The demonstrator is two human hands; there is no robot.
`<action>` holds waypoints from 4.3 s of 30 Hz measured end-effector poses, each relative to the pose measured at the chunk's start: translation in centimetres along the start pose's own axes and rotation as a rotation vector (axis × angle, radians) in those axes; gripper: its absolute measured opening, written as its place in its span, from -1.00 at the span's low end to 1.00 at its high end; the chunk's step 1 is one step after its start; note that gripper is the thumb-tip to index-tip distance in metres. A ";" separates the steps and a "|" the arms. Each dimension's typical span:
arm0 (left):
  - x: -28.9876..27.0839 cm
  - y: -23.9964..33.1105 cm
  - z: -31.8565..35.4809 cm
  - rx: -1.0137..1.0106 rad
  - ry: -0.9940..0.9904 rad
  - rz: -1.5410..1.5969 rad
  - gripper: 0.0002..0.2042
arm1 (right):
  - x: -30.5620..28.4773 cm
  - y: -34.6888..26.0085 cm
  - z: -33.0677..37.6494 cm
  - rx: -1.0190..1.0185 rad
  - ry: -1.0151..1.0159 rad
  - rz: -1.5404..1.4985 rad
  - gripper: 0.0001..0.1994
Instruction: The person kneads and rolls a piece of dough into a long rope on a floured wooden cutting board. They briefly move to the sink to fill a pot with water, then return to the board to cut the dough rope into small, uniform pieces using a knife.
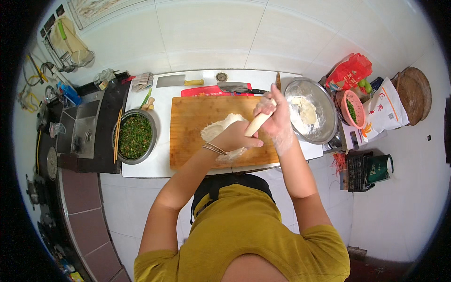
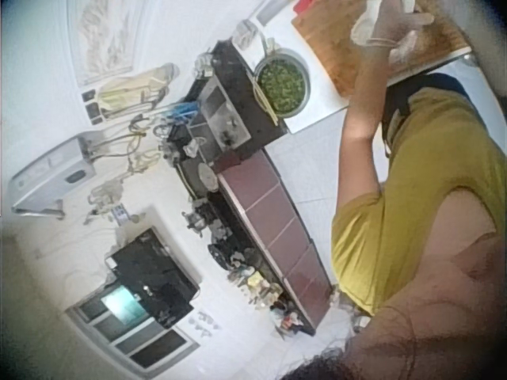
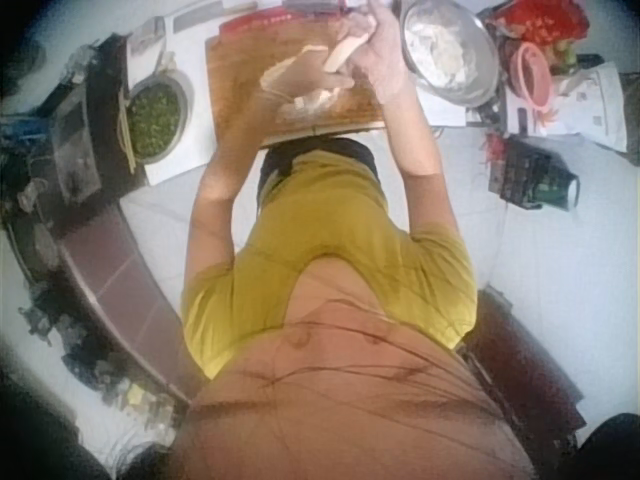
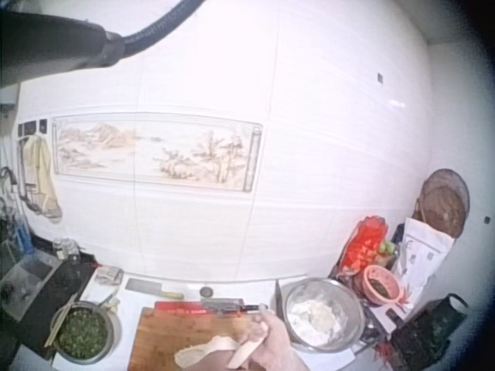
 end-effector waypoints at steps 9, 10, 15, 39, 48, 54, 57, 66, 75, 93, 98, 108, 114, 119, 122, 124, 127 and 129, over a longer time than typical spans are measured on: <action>-0.4 -0.5 0.8 -0.022 0.276 -0.195 -0.74 | -1.4 0.6 0.3 0.012 0.216 -0.109 -0.57; -0.5 -1.1 0.6 -0.054 0.212 -0.082 -0.72 | -1.1 0.5 0.3 0.009 0.212 -0.097 -0.57; -0.4 -2.8 1.6 -0.030 -0.069 0.275 -0.71 | -0.5 -0.1 0.1 -0.073 0.293 -0.103 -0.59; 0.7 1.1 -0.5 -0.025 -0.043 0.026 -0.78 | -0.7 -1.0 -0.1 -0.030 0.226 -0.103 -0.59; 0.6 -1.4 -0.1 -0.145 -0.176 0.162 -0.74 | 1.2 -1.4 0.5 -0.052 0.292 -0.090 -0.63; 1.7 -5.5 1.2 -0.225 -0.163 0.190 -0.78 | 2.0 -5.1 -0.6 -0.184 -0.003 -0.014 -0.58; 0.8 -3.6 0.0 -0.184 0.066 0.084 -0.78 | -1.2 -2.6 -1.3 -0.097 -0.035 0.264 -0.41; 1.2 -4.0 0.3 -0.142 -0.195 0.242 -0.81 | 0.0 -1.7 -1.3 -0.020 0.131 -0.004 -0.51; 0.9 -0.2 -0.3 -0.259 -0.082 0.264 -0.79 | 0.4 1.5 -0.6 0.156 -0.014 -0.004 -0.63; 1.8 -0.1 0.6 -0.120 -0.180 0.196 -0.78 | 3.0 -1.6 0.1 -0.041 0.025 0.161 -0.52; 1.6 1.0 0.8 -0.085 -0.011 0.071 -0.75 | 1.8 -0.9 1.1 -0.119 0.411 -0.013 -0.58; 0.9 -1.4 1.7 -0.196 0.011 0.224 -0.64 | 0.2 -3.7 -0.2 -0.031 0.024 -0.117 -0.54; 0.9 -2.2 2.1 -0.143 0.033 0.014 -0.65 | -2.2 -5.6 0.7 -0.155 0.272 -0.167 -0.58; 0.5 2.5 1.1 -0.224 0.111 0.043 -0.66 | 2.8 -1.6 2.6 -0.179 0.282 0.050 -0.59; 0.4 3.9 0.1 -0.141 0.174 -0.131 -0.66 | 0.8 -0.4 1.9 0.001 -0.094 -0.050 -0.56; 1.2 2.8 -0.1 -0.223 0.027 -0.006 -0.63 | 0.8 -0.9 1.3 0.045 -0.108 -0.134 -0.53; 1.8 2.9 0.6 -0.158 -0.018 -0.101 -0.55 | -0.2 -0.9 1.6 0.071 0.111 -0.083 -0.47; 2.3 3.6 1.2 -0.206 -0.028 -0.257 -0.58 | -0.3 -0.9 1.7 0.095 0.186 -0.071 -0.48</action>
Point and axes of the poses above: each hand's wrist, its own z-axis away from the middle knuckle, its own x-axis out of the palm, y = z × x, the point moved 10 cm from there along -z, towards the middle knuckle, and after that the axes turned 5 degrees about -y, right-handed, at the moved point
